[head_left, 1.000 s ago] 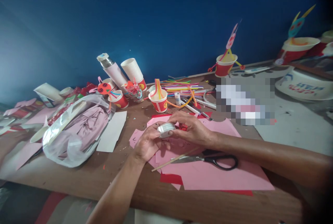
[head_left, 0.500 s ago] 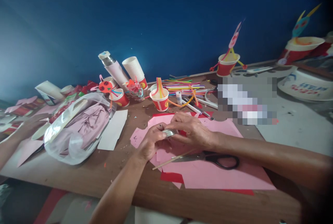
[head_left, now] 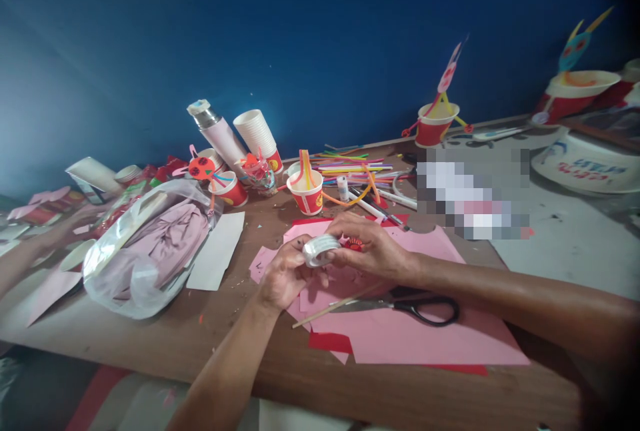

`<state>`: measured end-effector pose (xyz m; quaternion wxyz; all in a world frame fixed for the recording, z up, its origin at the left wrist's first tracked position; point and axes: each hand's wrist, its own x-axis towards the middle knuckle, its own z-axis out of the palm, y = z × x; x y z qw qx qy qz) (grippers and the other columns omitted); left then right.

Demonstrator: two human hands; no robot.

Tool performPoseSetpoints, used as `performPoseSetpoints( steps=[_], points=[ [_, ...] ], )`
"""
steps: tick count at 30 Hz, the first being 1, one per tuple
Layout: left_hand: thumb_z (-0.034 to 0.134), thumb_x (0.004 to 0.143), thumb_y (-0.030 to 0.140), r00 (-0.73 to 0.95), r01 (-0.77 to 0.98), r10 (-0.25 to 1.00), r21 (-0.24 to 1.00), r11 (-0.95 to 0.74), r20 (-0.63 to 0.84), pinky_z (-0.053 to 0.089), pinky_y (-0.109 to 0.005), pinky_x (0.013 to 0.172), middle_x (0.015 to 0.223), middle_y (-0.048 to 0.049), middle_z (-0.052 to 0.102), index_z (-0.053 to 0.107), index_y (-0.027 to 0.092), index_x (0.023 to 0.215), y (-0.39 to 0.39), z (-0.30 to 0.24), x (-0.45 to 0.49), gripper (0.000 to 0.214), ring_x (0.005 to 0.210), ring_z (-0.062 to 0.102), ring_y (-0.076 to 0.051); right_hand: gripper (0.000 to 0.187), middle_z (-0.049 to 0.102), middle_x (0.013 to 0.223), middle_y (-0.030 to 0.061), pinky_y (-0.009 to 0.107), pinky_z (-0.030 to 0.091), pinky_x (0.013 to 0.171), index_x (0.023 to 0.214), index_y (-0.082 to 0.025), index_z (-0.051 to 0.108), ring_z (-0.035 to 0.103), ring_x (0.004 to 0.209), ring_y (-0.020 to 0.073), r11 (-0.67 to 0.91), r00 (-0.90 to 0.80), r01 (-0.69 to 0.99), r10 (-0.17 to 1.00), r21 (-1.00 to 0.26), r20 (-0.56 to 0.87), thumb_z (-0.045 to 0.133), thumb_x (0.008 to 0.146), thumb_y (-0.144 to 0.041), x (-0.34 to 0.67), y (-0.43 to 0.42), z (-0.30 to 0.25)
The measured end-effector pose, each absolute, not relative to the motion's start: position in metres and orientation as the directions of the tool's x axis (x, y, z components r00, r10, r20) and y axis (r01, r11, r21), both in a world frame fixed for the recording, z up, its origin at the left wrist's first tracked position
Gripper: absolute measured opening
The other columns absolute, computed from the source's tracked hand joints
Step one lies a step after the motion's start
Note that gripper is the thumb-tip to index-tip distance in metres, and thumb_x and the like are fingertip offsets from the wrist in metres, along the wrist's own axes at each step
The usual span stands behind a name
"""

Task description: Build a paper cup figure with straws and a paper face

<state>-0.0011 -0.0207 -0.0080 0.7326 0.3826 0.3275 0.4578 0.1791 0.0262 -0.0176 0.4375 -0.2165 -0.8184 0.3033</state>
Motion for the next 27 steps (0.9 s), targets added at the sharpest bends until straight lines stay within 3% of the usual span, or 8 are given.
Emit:
performPoseSetpoints(
  steps=[8,14,22,27],
  points=[
    [0.06,0.062,0.025,0.326,-0.281,0.927,0.917,0.283,-0.186,0.045,-0.022,0.042,0.072,-0.0049,0.059,0.055,0.012,0.067,-0.02,-0.015,-0.004,0.015,0.052,0.053,-0.011,0.022,0.059,0.08,0.0072,0.03,0.04,0.066,0.095,-0.016,0.063,0.05,0.075,0.0165,0.84,-0.62,0.192,0.504,-0.507,0.601,0.049,0.086,-0.03,0.18,0.024,-0.017],
    [0.057,0.068,0.024,0.309,-0.19,0.918,0.93,0.316,-0.249,0.038,-0.018,0.035,0.061,-0.0015,0.056,0.054,0.013,0.069,-0.019,-0.019,-0.004,0.012,0.042,0.049,-0.008,0.024,0.059,0.076,0.0082,0.03,0.04,0.065,0.085,-0.015,0.065,0.049,0.073,0.0172,0.871,-0.625,0.286,0.485,-0.399,0.612,0.046,0.087,-0.029,0.177,0.024,-0.018],
    [0.056,0.06,0.022,0.374,-0.415,0.908,0.841,0.346,-0.189,0.041,-0.02,0.034,0.062,-0.0023,0.056,0.054,0.012,0.069,-0.019,-0.015,-0.002,0.013,0.044,0.051,-0.011,0.012,0.061,0.08,0.004,0.029,0.043,0.069,0.086,-0.016,0.06,0.053,0.074,0.0146,0.709,-0.559,0.131,0.63,-0.693,0.538,0.057,0.081,-0.025,0.177,0.024,-0.022],
    [0.057,0.058,0.018,0.37,-0.455,0.918,0.833,0.315,-0.144,0.04,-0.019,0.035,0.061,-0.0031,0.058,0.057,0.012,0.072,-0.019,-0.012,0.001,0.015,0.046,0.054,-0.012,0.013,0.062,0.082,0.0037,0.028,0.044,0.07,0.089,-0.016,0.061,0.055,0.076,0.0143,0.638,-0.521,0.075,0.681,-0.767,0.515,0.06,0.079,-0.024,0.178,0.027,-0.025]
  ],
)
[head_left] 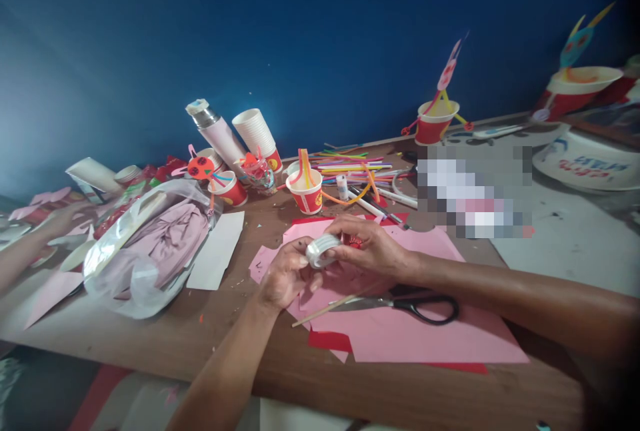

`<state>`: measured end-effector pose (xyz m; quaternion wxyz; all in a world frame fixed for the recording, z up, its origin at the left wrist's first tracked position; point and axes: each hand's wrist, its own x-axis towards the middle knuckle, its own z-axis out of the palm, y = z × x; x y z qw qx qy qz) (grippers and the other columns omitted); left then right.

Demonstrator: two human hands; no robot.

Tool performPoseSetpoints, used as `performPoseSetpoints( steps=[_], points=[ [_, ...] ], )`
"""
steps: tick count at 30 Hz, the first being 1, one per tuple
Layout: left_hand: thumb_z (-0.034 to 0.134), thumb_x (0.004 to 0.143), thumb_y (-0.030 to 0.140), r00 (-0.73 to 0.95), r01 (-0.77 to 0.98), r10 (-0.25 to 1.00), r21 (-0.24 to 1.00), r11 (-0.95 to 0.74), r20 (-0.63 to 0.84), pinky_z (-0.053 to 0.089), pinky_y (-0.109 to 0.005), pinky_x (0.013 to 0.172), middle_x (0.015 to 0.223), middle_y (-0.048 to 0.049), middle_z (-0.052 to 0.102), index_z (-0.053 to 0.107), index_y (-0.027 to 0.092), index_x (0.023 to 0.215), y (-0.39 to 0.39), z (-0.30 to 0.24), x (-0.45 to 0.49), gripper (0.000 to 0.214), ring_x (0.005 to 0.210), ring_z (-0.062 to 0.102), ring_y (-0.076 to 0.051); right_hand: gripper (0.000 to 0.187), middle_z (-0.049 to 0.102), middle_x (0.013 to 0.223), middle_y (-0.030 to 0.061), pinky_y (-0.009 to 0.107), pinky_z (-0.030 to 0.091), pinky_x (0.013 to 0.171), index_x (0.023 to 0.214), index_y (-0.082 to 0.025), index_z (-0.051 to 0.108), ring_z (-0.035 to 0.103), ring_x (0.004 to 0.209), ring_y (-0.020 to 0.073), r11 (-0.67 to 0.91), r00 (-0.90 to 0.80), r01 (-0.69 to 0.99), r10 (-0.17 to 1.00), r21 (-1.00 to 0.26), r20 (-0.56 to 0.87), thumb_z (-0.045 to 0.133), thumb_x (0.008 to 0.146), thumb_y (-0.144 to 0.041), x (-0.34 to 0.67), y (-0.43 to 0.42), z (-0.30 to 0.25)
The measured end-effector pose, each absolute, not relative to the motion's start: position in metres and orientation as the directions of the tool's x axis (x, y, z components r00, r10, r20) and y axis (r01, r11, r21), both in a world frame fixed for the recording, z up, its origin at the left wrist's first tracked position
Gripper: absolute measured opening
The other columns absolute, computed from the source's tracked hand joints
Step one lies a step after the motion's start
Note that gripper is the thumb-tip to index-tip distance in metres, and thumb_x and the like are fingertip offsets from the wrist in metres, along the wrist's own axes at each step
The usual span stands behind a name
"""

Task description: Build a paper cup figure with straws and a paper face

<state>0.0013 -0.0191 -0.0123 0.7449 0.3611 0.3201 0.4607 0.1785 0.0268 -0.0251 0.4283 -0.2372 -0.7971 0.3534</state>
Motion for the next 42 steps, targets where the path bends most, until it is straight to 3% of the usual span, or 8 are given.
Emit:
performPoseSetpoints(
  steps=[4,11,17,23,28,31,38,42],
  points=[
    [0.056,0.061,0.014,0.346,-0.4,0.928,0.872,0.281,-0.14,0.041,-0.02,0.037,0.063,-0.0051,0.061,0.058,0.011,0.077,-0.018,-0.015,0.0,0.016,0.047,0.057,-0.014,0.014,0.062,0.083,0.0048,0.029,0.044,0.07,0.09,-0.016,0.062,0.055,0.077,0.015,0.668,-0.484,0.087,0.677,-0.739,0.555,0.059,0.079,-0.025,0.181,0.028,-0.021],
    [0.058,0.071,0.022,0.292,-0.277,0.941,0.927,0.252,-0.169,0.042,-0.018,0.038,0.068,-0.0053,0.062,0.057,0.012,0.077,-0.018,-0.021,-0.003,0.012,0.052,0.055,-0.012,0.015,0.06,0.077,0.0047,0.03,0.042,0.069,0.085,-0.017,0.063,0.051,0.074,0.0155,0.778,-0.531,0.218,0.602,-0.59,0.597,0.055,0.082,-0.029,0.18,0.026,-0.02],
    [0.058,0.063,0.023,0.335,-0.335,0.921,0.888,0.314,-0.199,0.042,-0.021,0.039,0.063,-0.0025,0.059,0.056,0.013,0.075,-0.018,-0.017,-0.002,0.016,0.044,0.054,-0.011,0.016,0.061,0.084,0.0054,0.031,0.043,0.072,0.091,-0.017,0.061,0.053,0.078,0.0159,0.725,-0.542,0.156,0.631,-0.671,0.555,0.055,0.082,-0.028,0.178,0.025,-0.022],
    [0.057,0.06,0.018,0.348,-0.394,0.926,0.874,0.286,-0.146,0.046,-0.024,0.042,0.068,-0.0052,0.062,0.057,0.012,0.07,-0.018,-0.011,-0.001,0.012,0.052,0.056,-0.014,0.017,0.059,0.078,0.0047,0.03,0.042,0.068,0.087,-0.015,0.062,0.052,0.073,0.0148,0.725,-0.536,0.106,0.619,-0.681,0.575,0.057,0.082,-0.03,0.18,0.031,-0.024],
    [0.058,0.072,0.027,0.274,-0.221,0.947,0.947,0.234,-0.17,0.041,-0.018,0.037,0.069,-0.0052,0.062,0.061,0.012,0.085,-0.019,-0.022,-0.002,0.02,0.05,0.057,-0.012,0.017,0.061,0.079,0.0063,0.031,0.042,0.07,0.083,-0.015,0.061,0.052,0.077,0.0165,0.797,-0.596,0.202,0.561,-0.569,0.574,0.051,0.085,-0.029,0.181,0.03,-0.021],
    [0.059,0.073,0.024,0.257,-0.154,0.949,0.962,0.226,-0.182,0.037,-0.016,0.035,0.063,-0.0029,0.06,0.061,0.012,0.083,-0.02,-0.026,-0.003,0.016,0.046,0.056,-0.01,0.019,0.062,0.08,0.0068,0.032,0.041,0.071,0.084,-0.015,0.062,0.052,0.078,0.0175,0.829,-0.625,0.247,0.532,-0.502,0.571,0.049,0.086,-0.029,0.179,0.026,-0.018],
    [0.056,0.064,0.019,0.345,-0.362,0.928,0.893,0.268,-0.139,0.044,-0.021,0.038,0.064,-0.0039,0.062,0.061,0.011,0.077,-0.019,-0.018,-0.001,0.016,0.047,0.057,-0.013,0.016,0.06,0.077,0.0039,0.028,0.041,0.068,0.079,-0.015,0.06,0.052,0.073,0.0144,0.717,-0.588,0.19,0.63,-0.67,0.507,0.057,0.081,-0.03,0.179,0.024,-0.018],
    [0.054,0.061,0.017,0.384,-0.389,0.918,0.884,0.26,-0.101,0.045,-0.023,0.039,0.07,-0.0074,0.064,0.061,0.01,0.078,-0.019,-0.017,-0.001,0.019,0.057,0.063,-0.019,0.017,0.058,0.074,0.0042,0.028,0.041,0.067,0.078,-0.014,0.06,0.051,0.071,0.014,0.717,-0.586,0.148,0.618,-0.681,0.523,0.058,0.08,-0.03,0.181,0.029,-0.022]
  ],
)
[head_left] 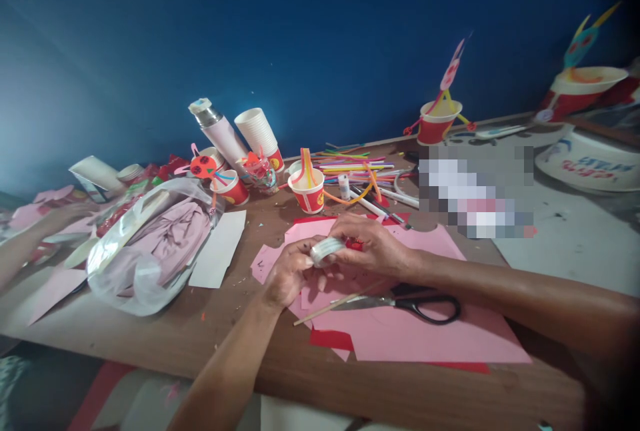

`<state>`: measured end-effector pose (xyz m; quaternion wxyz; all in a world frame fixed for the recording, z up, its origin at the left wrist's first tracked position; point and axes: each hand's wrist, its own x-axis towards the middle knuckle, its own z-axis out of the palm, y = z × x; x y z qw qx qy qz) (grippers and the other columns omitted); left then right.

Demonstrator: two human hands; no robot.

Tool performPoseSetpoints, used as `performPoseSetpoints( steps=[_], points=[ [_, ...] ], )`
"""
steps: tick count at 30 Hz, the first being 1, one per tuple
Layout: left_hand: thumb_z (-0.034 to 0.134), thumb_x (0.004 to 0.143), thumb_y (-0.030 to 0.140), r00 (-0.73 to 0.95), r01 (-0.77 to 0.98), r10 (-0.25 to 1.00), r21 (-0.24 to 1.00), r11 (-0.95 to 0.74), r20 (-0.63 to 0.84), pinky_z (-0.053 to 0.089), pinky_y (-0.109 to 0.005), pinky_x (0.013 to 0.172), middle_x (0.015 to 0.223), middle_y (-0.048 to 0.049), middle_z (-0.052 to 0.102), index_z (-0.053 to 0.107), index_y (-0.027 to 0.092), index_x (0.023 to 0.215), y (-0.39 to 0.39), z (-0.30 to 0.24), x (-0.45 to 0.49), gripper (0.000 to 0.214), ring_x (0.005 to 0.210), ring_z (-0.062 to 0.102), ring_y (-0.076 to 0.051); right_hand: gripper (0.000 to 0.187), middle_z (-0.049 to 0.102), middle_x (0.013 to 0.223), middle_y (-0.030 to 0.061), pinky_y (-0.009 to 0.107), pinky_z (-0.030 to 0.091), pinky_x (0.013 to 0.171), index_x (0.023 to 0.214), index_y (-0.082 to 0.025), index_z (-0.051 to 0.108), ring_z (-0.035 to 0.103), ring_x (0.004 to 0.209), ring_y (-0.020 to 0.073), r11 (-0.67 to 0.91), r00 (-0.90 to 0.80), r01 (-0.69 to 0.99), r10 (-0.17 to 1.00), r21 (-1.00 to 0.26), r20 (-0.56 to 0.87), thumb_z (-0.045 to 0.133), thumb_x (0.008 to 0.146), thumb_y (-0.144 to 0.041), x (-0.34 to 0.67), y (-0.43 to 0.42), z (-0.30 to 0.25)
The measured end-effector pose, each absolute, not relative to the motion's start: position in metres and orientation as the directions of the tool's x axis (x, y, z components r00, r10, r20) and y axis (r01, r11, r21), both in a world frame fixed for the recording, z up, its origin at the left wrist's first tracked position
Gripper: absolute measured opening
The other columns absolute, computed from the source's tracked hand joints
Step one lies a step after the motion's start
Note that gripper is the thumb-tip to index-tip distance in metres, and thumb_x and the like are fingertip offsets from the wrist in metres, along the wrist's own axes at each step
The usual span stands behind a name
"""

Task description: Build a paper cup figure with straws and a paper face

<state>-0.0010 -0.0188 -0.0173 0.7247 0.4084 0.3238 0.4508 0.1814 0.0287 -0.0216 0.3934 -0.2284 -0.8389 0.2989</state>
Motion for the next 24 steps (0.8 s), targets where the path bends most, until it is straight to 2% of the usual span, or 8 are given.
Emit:
performPoseSetpoints(
  steps=[3,7,10,14,17,24],
  points=[
    [0.054,0.062,0.018,0.375,-0.34,0.922,0.91,0.237,-0.1,0.045,-0.023,0.038,0.07,-0.0078,0.064,0.061,0.01,0.077,-0.0189,-0.019,-0.0019,0.018,0.056,0.063,-0.02,0.018,0.06,0.075,0.0048,0.028,0.041,0.067,0.081,-0.014,0.062,0.051,0.072,0.0145,0.757,-0.609,0.148,0.577,-0.637,0.544,0.055,0.083,-0.031,0.1822,0.0298,-0.0219],
    [0.054,0.069,0.026,0.347,-0.151,0.917,0.953,0.262,-0.197,0.041,-0.02,0.035,0.059,-0.0053,0.062,0.06,0.01,0.077,-0.0202,-0.0206,-0.0032,0.019,0.046,0.059,-0.015,0.023,0.062,0.08,0.0063,0.03,0.041,0.07,0.089,-0.016,0.063,0.052,0.075,0.0156,0.826,-0.635,0.18,0.512,-0.534,0.578,0.05,0.086,-0.035,0.1814,0.0275,-0.0215],
    [0.053,0.072,0.029,0.311,-0.053,0.918,0.96,0.274,-0.245,0.036,-0.017,0.034,0.052,-0.0025,0.059,0.058,0.011,0.075,-0.0213,-0.0215,-0.0038,0.019,0.038,0.053,-0.01,0.023,0.061,0.078,0.0057,0.028,0.04,0.067,0.089,-0.016,0.062,0.051,0.073,0.0152,0.854,-0.645,0.225,0.492,-0.47,0.585,0.048,0.087,-0.035,0.1799,0.0245,-0.0221],
    [0.053,0.069,0.026,0.299,-0.052,0.914,0.952,0.301,-0.273,0.037,-0.017,0.034,0.051,-0.0005,0.056,0.055,0.012,0.07,-0.0213,-0.0227,-0.0038,0.014,0.037,0.051,-0.009,0.025,0.059,0.074,0.0047,0.026,0.038,0.062,0.087,-0.016,0.062,0.05,0.069,0.0142,0.861,-0.652,0.264,0.491,-0.434,0.578,0.046,0.087,-0.036,0.178,0.0208,-0.0235],
    [0.053,0.065,0.024,0.329,-0.139,0.91,0.94,0.312,-0.254,0.038,-0.018,0.033,0.056,-0.0012,0.056,0.055,0.012,0.069,-0.0201,-0.0228,-0.0039,0.013,0.04,0.053,-0.011,0.025,0.058,0.073,0.0036,0.024,0.037,0.058,0.086,-0.016,0.061,0.049,0.065,0.0127,0.837,-0.646,0.261,0.521,-0.48,0.558,0.048,0.086,-0.038,0.1782,0.0202,-0.0233],
    [0.049,0.061,0.018,0.393,-0.288,0.898,0.901,0.324,-0.197,0.042,-0.021,0.032,0.055,-0.0029,0.058,0.056,0.011,0.077,-0.0172,-0.0246,-0.0048,0.019,0.04,0.054,-0.014,0.021,0.056,0.072,0.0025,0.022,0.038,0.059,0.079,-0.014,0.059,0.049,0.065,0.0111,0.721,-0.626,0.158,0.601,-0.674,0.496,0.054,0.083,-0.033,0.183,0.0264,-0.018]
  ],
)
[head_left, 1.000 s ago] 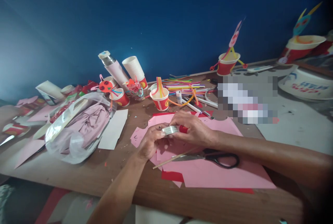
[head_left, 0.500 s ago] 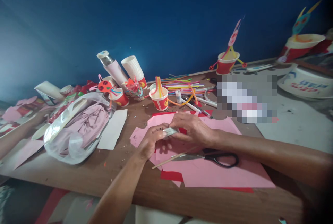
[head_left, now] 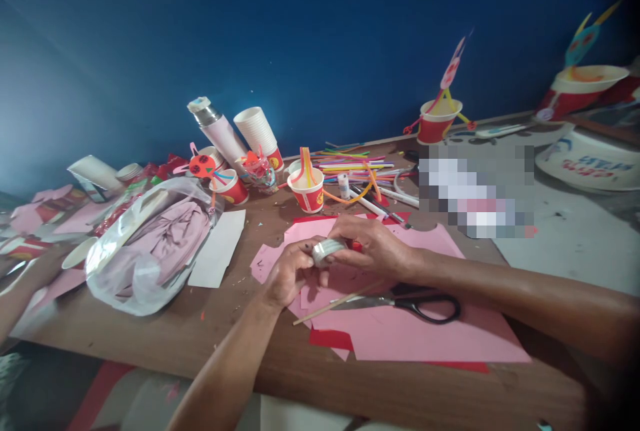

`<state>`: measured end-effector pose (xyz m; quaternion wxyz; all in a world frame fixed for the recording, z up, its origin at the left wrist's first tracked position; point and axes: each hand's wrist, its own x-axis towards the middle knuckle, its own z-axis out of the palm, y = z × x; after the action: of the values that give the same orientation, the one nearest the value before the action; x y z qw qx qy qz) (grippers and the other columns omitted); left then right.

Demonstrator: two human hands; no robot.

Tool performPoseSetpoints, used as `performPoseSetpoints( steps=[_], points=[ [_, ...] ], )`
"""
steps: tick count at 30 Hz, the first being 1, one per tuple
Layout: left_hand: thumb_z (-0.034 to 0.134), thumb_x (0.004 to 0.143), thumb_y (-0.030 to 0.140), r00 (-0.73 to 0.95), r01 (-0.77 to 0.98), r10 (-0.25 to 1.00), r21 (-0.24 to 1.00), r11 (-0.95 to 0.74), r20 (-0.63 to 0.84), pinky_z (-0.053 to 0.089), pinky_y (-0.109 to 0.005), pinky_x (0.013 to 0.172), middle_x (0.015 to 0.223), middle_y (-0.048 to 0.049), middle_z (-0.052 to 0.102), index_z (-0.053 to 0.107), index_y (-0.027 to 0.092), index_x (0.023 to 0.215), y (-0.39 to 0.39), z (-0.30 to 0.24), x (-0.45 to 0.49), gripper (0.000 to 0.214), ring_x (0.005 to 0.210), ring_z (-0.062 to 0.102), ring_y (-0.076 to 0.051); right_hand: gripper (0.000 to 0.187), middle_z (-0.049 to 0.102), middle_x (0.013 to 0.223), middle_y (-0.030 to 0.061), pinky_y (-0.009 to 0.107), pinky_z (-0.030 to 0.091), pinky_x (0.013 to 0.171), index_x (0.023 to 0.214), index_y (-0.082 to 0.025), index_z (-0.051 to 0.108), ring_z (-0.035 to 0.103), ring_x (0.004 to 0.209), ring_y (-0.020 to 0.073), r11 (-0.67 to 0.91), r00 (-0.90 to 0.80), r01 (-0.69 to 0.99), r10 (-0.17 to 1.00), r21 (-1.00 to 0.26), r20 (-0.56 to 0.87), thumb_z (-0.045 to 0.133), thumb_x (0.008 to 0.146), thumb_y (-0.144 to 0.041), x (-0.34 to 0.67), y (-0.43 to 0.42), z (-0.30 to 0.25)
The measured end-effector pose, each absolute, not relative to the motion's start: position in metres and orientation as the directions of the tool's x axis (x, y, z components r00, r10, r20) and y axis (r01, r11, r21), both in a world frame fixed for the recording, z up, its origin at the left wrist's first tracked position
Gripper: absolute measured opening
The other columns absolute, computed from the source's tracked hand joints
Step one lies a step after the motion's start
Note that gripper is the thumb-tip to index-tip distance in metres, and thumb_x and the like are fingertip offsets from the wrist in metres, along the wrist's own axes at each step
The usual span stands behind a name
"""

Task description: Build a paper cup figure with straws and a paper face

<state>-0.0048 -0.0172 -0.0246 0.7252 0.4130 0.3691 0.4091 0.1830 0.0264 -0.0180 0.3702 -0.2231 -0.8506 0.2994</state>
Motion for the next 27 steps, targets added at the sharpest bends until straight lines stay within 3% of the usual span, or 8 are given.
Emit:
performPoseSetpoints(
  steps=[6,11,13,17,21,27],
  points=[
    [0.054,0.068,0.025,0.372,-0.309,0.915,0.909,0.279,-0.154,0.043,-0.022,0.035,0.059,-0.0014,0.056,0.057,0.012,0.081,-0.017,-0.027,-0.004,0.019,0.043,0.054,-0.013,0.018,0.056,0.073,0.0022,0.022,0.038,0.06,0.082,-0.014,0.06,0.049,0.066,0.0108,0.658,-0.568,0.159,0.671,-0.736,0.477,0.055,0.083,-0.031,0.183,0.028,-0.02],
    [0.06,0.075,0.032,0.231,-0.149,0.948,0.955,0.258,-0.22,0.04,-0.016,0.036,0.064,0.0007,0.057,0.058,0.015,0.088,-0.018,-0.024,0.0,0.022,0.044,0.051,-0.007,0.018,0.056,0.073,0.0033,0.024,0.037,0.059,0.08,-0.013,0.06,0.048,0.065,0.0118,0.7,-0.585,0.28,0.667,-0.657,0.462,0.054,0.082,-0.03,0.181,0.024,-0.019],
    [0.062,0.074,0.03,0.241,-0.174,0.939,0.941,0.29,-0.245,0.041,-0.017,0.037,0.063,0.0005,0.058,0.058,0.015,0.087,-0.018,-0.023,0.0,0.021,0.046,0.053,-0.008,0.016,0.056,0.075,0.0034,0.024,0.038,0.059,0.084,-0.013,0.061,0.049,0.066,0.012,0.699,-0.577,0.284,0.671,-0.656,0.465,0.055,0.081,-0.028,0.18,0.023,-0.018],
    [0.061,0.071,0.029,0.302,-0.372,0.933,0.877,0.304,-0.195,0.049,-0.024,0.045,0.071,-0.0053,0.063,0.056,0.013,0.085,-0.017,-0.016,-0.001,0.022,0.059,0.062,-0.017,0.013,0.058,0.082,0.004,0.025,0.041,0.066,0.088,-0.015,0.06,0.052,0.074,0.013,0.669,-0.541,0.153,0.673,-0.728,0.505,0.057,0.08,-0.025,0.18,0.026,-0.021],
    [0.06,0.069,0.025,0.34,-0.406,0.925,0.86,0.309,-0.172,0.049,-0.026,0.045,0.075,-0.0071,0.063,0.056,0.013,0.084,-0.016,-0.012,-0.002,0.02,0.065,0.064,-0.02,0.015,0.059,0.084,0.0047,0.025,0.043,0.068,0.089,-0.014,0.059,0.054,0.076,0.0131,0.64,-0.529,0.035,0.664,-0.768,0.529,0.057,0.081,-0.027,0.182,0.031,-0.025],
    [0.057,0.07,0.026,0.346,-0.253,0.923,0.93,0.266,-0.17,0.044,-0.021,0.039,0.075,-0.0061,0.062,0.059,0.012,0.087,-0.016,-0.024,-0.007,0.022,0.057,0.062,-0.016,0.019,0.059,0.079,0.0052,0.027,0.042,0.065,0.087,-0.014,0.061,0.052,0.071,0.0137,0.744,-0.607,0.164,0.594,-0.648,0.528,0.051,0.085,-0.031,0.184,0.03,-0.022]
  ],
)
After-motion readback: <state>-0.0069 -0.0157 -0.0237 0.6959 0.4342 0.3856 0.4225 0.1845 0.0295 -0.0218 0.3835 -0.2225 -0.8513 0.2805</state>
